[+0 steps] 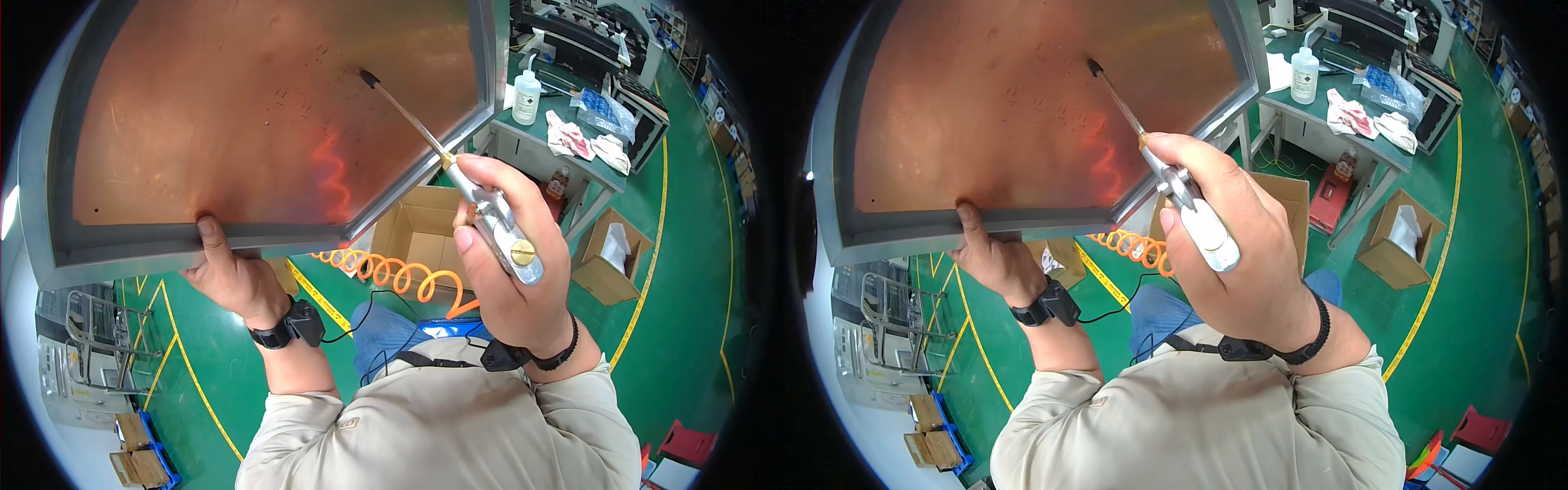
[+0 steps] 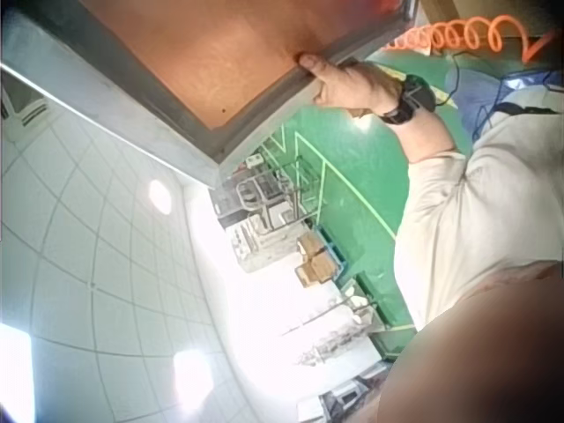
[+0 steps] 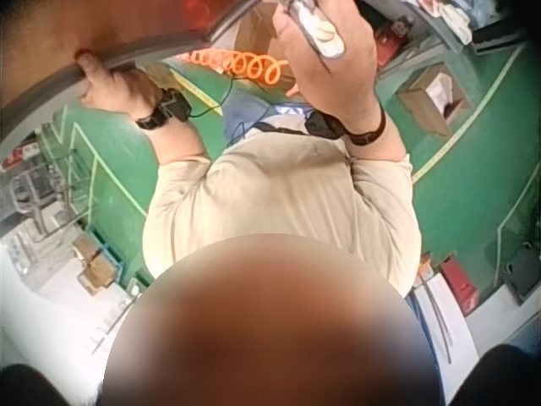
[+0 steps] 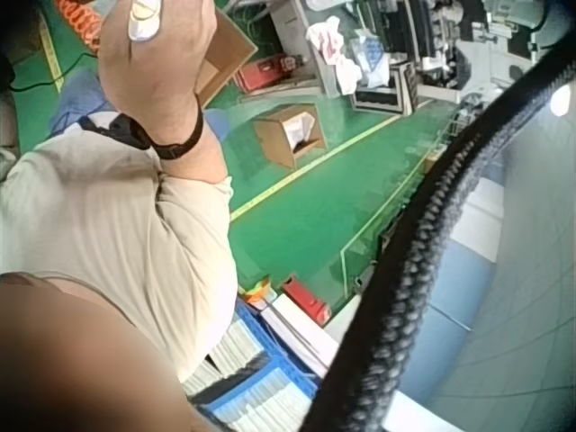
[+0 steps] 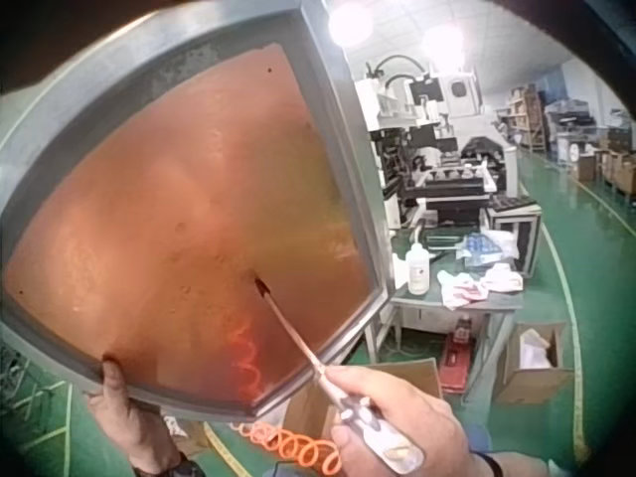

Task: The person uses an air gun to blow air onto a metal frame, wipes it with a cloth, and applies liquid from a bottle to the cloth. They then wipe the frame again before using the air gun to blow air onto it once more.

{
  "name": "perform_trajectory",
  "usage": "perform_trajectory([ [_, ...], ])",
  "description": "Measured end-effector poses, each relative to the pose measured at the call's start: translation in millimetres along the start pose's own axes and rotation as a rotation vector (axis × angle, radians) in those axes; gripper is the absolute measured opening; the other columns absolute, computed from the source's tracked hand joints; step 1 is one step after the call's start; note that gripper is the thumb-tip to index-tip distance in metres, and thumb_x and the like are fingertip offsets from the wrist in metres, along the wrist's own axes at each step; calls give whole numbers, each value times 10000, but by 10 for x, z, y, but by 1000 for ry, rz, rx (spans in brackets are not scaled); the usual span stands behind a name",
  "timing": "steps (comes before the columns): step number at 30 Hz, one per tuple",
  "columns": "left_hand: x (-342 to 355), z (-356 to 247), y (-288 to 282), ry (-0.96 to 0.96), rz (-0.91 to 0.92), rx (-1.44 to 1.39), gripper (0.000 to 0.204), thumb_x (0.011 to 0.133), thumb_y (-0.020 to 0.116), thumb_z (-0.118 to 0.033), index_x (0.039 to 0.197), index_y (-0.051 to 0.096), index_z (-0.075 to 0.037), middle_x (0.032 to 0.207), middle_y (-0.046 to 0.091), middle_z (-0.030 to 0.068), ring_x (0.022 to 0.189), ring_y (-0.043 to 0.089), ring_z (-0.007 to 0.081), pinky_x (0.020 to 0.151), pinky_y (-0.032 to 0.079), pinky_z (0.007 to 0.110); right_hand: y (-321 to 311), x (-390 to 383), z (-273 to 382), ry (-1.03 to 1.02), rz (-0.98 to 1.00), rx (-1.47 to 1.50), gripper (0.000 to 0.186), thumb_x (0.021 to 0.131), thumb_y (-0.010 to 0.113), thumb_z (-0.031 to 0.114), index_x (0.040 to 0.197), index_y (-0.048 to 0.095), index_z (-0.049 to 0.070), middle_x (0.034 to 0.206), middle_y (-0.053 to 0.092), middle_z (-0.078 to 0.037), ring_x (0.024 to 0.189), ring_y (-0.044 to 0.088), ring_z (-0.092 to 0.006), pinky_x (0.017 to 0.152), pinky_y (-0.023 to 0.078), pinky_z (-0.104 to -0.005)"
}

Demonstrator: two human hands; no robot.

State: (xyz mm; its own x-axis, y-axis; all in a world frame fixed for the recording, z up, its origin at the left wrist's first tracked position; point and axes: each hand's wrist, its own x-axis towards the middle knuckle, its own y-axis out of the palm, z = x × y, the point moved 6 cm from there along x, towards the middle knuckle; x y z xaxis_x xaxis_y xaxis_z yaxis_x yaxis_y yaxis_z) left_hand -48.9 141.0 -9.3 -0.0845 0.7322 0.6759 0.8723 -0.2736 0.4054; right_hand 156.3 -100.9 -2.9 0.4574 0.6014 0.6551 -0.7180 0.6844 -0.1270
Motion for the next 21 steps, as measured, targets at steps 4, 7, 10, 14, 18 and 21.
perform_trajectory([
  [4,3,13,-12,3,-11,-9,366,987,805,-232,1224,621,-23,1118,687,52,971,661,159,835,574,348,-12,-1,16,-37,0,-14,493,989,605,19,1471,513,-33,1047,626,-69,884,550,-89,815,452,-238],
  [7,9,39,-18,-6,-3,-16,374,986,806,-233,1236,622,-24,1130,689,54,987,667,165,847,579,354,-30,5,28,-63,1,-39,487,990,604,20,1467,519,-33,1054,631,-73,887,557,-92,817,458,-240],
  [10,-4,69,-16,-17,6,-51,379,986,806,-230,1247,621,-25,1139,691,54,1000,674,170,859,588,364,-47,3,12,-30,7,-29,484,991,604,21,1465,521,-33,1053,633,-73,886,561,-92,817,461,-240],
  [14,1,79,-23,-34,46,-47,362,1020,766,-237,1304,631,-58,1209,696,58,1074,683,202,924,585,409,-52,-4,7,3,16,-25,484,992,606,21,1466,521,-33,1050,632,-70,886,559,-89,816,461,-239],
  [18,7,87,-65,-32,38,-36,359,1026,759,-242,1307,631,-58,1211,695,59,1077,683,203,930,582,409,-78,-7,34,-29,-9,-2,487,968,603,-7,1450,539,-40,1068,655,-87,856,578,-110,789,480,-255],
  [21,17,84,-67,-9,53,-32,360,1028,756,-246,1305,632,-53,1210,695,57,1081,683,204,930,583,407,-104,-3,38,-43,-34,8,493,919,599,-59,1411,577,-58,1110,707,-125,799,622,-157,735,520,-289],
])
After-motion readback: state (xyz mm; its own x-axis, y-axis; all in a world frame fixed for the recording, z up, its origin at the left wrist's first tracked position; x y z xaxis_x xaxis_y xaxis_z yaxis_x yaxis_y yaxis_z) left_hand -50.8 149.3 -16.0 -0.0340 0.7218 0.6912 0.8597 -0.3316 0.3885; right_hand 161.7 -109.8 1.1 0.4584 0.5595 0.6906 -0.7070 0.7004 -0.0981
